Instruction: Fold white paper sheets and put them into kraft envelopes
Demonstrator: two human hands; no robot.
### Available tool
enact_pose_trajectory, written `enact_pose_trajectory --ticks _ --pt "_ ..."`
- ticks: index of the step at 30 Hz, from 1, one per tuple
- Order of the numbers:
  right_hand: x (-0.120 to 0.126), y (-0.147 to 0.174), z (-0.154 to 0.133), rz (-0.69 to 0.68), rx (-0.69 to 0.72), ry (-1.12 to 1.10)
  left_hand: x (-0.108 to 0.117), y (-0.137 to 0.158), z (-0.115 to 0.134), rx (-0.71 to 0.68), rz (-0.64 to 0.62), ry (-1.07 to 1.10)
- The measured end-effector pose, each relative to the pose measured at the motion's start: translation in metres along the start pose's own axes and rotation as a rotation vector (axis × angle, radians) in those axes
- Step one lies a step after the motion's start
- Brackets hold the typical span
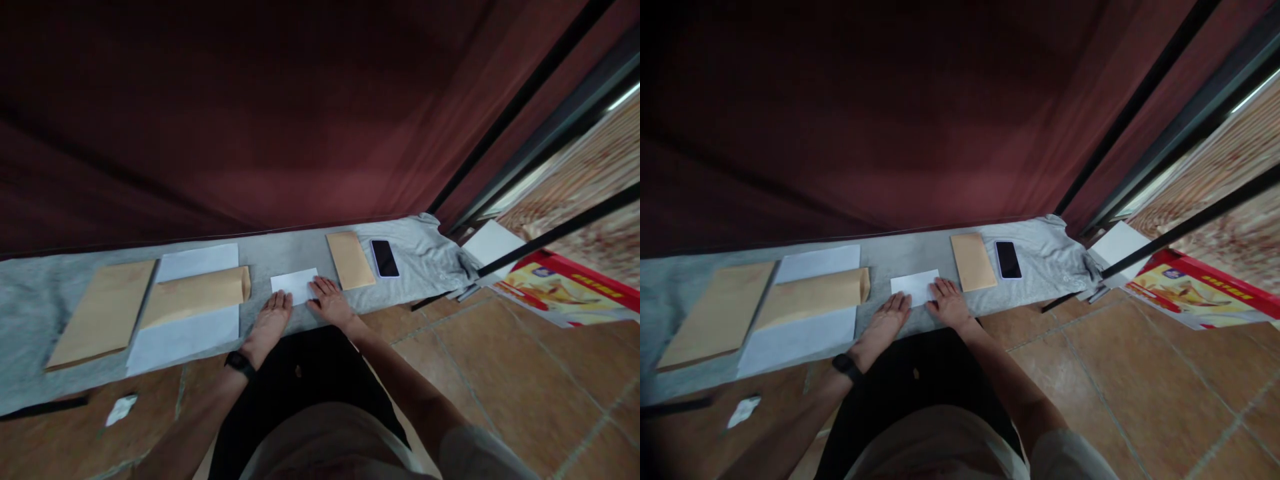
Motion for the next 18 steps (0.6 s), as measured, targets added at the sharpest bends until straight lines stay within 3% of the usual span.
enact_pose_trajectory --ticks 5,11,15,18 --pt "0.004 -0.007 -0.004 -0.014 0.034 0.041 0.013 -0.014 0.009 -0.061 -0.018 0.023" --pt "0.007 -0.013 0.001 -0.011 0.038 0.012 0.037 -0.016 0.014 0.023 0.005 0.031" --pt "0.018 -0.021 0.015 -0.018 -0.021 -0.163 0.068 -0.016 0.002 0.098 0.068 0.079" --pt "0.032 -0.028 0.033 0.059 -0.175 -0.399 0.090 -0.019 -0.021 0.266 0.203 0.357"
Point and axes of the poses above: each hand's wrist, its own y-axis away from the middle knuckle, its own x-axis out of the back of the hand, z = x × y, the point moved 7 cm from there along -y, towards the middle knuckle, and after that the axes turned 6 degrees about y, right-handed, at the moved point
